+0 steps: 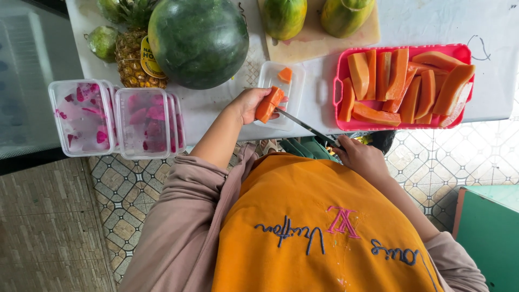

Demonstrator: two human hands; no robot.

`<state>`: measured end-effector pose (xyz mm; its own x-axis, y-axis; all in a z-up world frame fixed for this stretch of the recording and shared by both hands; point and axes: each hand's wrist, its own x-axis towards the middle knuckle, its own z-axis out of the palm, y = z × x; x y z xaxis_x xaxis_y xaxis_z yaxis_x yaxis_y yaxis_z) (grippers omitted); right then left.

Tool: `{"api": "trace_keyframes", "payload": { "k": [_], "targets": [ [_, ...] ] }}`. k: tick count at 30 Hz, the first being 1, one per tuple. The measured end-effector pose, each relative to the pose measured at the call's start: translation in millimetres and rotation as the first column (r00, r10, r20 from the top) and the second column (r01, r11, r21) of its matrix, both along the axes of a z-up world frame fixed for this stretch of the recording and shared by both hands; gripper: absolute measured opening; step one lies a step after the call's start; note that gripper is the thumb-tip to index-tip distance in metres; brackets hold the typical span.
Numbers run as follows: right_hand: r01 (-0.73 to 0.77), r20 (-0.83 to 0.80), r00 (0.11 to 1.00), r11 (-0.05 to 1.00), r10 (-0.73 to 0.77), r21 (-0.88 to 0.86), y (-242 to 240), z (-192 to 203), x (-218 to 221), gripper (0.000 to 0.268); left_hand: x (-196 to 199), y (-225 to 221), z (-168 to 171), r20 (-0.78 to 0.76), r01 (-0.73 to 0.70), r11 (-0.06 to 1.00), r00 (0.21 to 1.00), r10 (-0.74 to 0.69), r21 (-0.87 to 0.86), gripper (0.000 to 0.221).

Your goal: Slicing pre-cut papaya strips into smaller cubes and placing them into a plastic container for packaging.

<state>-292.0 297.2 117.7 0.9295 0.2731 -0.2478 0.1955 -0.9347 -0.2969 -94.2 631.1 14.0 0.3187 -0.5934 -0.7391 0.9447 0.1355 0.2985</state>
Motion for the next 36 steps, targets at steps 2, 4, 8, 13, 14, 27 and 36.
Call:
{"api": "trace_keyframes", "payload": {
  "k": [2,4,8,13,14,27,36],
  "targets": [
    [-0.004,-0.033,0.999,1.0,0.004,0.007,1.3,3.2,1.6,0.028,-1.6,0.2,-0.9,-0.004,0.002,1.0,1.0,-0.002,0.009,0.05],
    [-0.005,-0.065,0.998,1.0,0.006,0.015,1.7,4.7,3.9,0.028,-3.1,-0.7,3.3,-0.009,0.005,1.0,1.0,-0.005,0.018,0.05],
    [0.054,-0.234,0.97,0.997,-0.065,-0.053,-3.6,23.1,6.8,0.036,-5.7,-4.7,11.2,-0.039,-0.057,0.995,0.997,0.06,0.078,0.052],
    [0.25,-0.441,0.845,0.952,-0.303,-0.174,-34.6,92.6,11.2,0.036,1.2,-1.3,-25.2,0.069,-0.152,0.963,0.988,0.14,0.224,0.061],
    [0.333,-0.505,0.773,0.923,-0.384,-0.193,-43.1,100.1,12.8,0.037,2.0,-8.4,39.0,0.147,-0.04,0.91,0.989,-0.023,0.412,0.065],
    [0.722,-0.56,0.687,0.345,-0.463,0.6,89.2,-52.0,73.2,0.028,-19.6,-3.3,-1.5,0.173,-0.234,0.071,0.45,-0.876,0.97,0.021],
    [0.709,-0.609,0.659,0.091,-0.442,0.7,121.4,-52.6,69.8,0.022,-21.2,-20.3,-9.7,0.212,-0.309,0.09,0.386,-0.898,0.947,0.014]
  ]
}}
